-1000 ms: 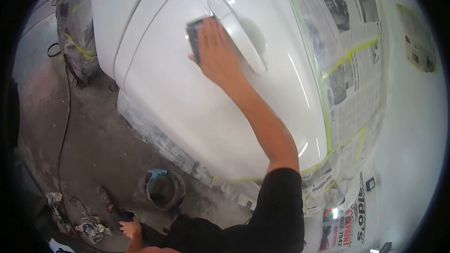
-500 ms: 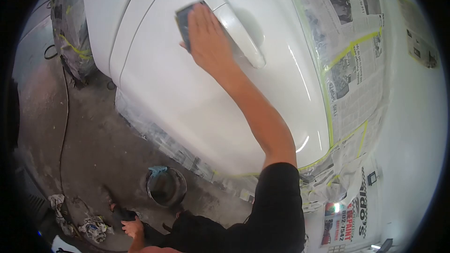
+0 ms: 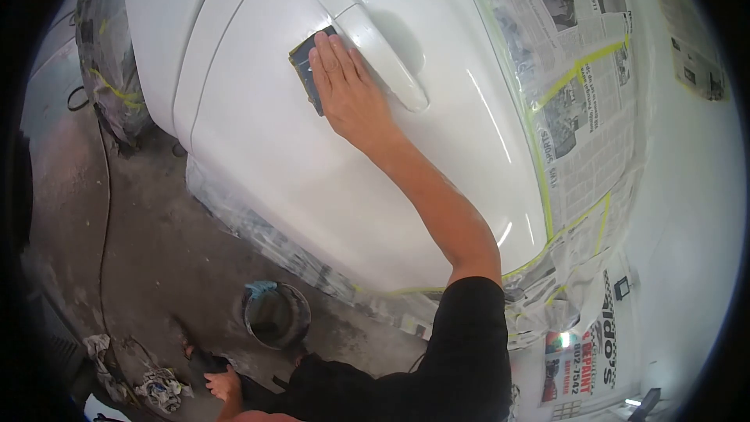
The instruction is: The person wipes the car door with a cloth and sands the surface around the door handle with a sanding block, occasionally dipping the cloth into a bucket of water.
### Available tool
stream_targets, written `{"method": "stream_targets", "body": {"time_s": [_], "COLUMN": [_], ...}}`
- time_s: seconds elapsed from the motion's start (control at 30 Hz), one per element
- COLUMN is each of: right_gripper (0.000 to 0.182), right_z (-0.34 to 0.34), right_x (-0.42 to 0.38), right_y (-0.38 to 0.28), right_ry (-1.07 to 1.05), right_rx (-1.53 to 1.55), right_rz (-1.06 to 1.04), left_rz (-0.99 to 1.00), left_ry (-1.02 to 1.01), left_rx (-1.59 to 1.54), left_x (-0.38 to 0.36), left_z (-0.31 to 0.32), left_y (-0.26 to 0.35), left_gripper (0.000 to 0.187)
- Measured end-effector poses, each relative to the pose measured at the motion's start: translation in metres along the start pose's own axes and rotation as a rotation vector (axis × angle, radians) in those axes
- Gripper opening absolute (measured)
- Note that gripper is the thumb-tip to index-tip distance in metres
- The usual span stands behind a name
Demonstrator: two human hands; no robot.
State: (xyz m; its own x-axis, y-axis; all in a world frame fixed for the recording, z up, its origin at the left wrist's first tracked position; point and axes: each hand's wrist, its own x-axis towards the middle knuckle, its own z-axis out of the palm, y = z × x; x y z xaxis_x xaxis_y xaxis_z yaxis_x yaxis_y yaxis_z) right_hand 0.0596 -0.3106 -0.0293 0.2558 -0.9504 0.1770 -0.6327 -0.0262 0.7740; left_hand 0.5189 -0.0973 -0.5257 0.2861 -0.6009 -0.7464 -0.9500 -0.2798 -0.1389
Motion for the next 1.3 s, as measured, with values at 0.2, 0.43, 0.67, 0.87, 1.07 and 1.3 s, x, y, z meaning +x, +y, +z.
{"method": "stream_targets", "body": {"time_s": [0.2, 0.43, 0.67, 0.87, 1.07, 1.3], "right_gripper": [0.077, 0.080, 0.083, 0.085, 0.084, 0.085], "right_z": [0.018, 0.019, 0.007, 0.008, 0.000, 0.006], "right_x": [0.055, 0.046, 0.023, 0.031, 0.019, 0.033], "right_y": [-0.009, -0.023, -0.010, -0.015, -0.008, -0.003], "right_ry": [0.066, 0.056, 0.041, 0.045, 0.017, 0.038], "right_rx": [0.087, 0.076, 0.170, 0.110, 0.133, 0.113], "right_rz": [0.070, 0.107, 0.123, 0.079, 0.039, 0.058], "left_rz": [-0.001, -0.008, -0.019, -0.008, 0.005, 0.009], "left_ry": [-0.012, -0.006, -0.026, -0.009, 0.014, 0.030], "left_rx": [-0.003, -0.015, -0.011, 0.012, 0.028, 0.047], "left_x": [-0.006, 0.004, 0.001, -0.001, 0.002, 0.004], "left_z": [-0.008, 0.001, -0.005, -0.005, 0.002, 0.011], "left_y": [0.007, 0.001, 0.001, 0.007, 0.001, -0.004], "left_gripper": [0.094, 0.095, 0.093, 0.092, 0.093, 0.093]}}
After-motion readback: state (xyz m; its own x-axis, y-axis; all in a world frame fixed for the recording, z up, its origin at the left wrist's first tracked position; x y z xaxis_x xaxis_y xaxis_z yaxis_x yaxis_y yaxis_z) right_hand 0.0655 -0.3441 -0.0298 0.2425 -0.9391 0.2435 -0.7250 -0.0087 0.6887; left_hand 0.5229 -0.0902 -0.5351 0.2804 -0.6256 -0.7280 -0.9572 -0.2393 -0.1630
